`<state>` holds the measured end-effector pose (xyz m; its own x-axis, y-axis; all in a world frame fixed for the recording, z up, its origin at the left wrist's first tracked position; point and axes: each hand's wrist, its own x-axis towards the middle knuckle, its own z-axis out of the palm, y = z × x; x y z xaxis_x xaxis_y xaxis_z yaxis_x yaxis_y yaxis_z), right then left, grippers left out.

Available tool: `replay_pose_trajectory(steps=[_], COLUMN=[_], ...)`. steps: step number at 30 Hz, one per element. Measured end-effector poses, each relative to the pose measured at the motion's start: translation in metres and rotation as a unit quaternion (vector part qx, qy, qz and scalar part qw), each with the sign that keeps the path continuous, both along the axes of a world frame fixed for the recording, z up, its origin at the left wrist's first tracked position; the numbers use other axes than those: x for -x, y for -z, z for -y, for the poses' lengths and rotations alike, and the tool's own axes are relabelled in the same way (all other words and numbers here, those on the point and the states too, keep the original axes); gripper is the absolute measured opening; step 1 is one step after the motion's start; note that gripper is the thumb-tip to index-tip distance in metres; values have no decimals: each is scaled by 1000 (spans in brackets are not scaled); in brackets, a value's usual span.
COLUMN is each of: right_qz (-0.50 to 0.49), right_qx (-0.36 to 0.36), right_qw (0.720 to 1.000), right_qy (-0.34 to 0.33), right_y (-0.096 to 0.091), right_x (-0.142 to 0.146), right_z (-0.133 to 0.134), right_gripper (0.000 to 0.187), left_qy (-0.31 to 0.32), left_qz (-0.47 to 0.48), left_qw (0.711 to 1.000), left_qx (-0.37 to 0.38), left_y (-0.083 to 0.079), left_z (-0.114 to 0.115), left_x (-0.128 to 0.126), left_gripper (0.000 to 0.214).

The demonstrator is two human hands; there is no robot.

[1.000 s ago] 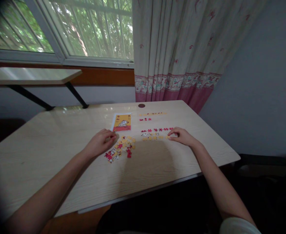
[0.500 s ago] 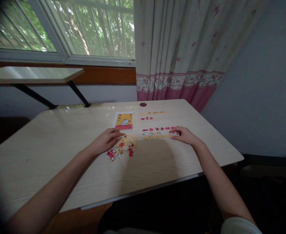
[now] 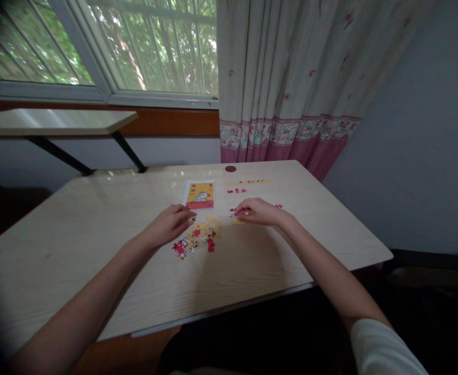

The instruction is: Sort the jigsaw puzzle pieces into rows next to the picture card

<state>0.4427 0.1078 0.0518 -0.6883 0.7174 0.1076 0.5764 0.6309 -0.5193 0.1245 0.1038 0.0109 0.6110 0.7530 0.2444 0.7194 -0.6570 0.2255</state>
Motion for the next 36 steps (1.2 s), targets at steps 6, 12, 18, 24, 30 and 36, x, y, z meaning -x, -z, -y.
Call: replay_pose_trajectory(steps=[6,12,18,24,30,36], right_qz=[61,18,-19,-56,-97,-99], right_qx=[-73,-157,-197,-223,-235,-250], right_qw=[991,985,980,973,966,962], right_qy=[-98,-72,-23,15,43,33], right_y=[12,38,46,49,48,41], right_x=[60,79,73,77,77,79], right_z=[-4,8,19,21,23,26], right_gripper=[15,13,11,11,25,25], left_qy=[-5,-5,-40,-44,-47,-38], left_qz=[33,38,30,136,344,424], left_qw=[999,998,997,976,889,823], left_qx=[18,50,60,164,299,376], left_y=[3,5,2,-2,-13,-13], left_z=[-2,-5,-5,2,19,27], left_x=[0,4,7,2,-25,-37], left_gripper=[24,16,19,20,23,22])
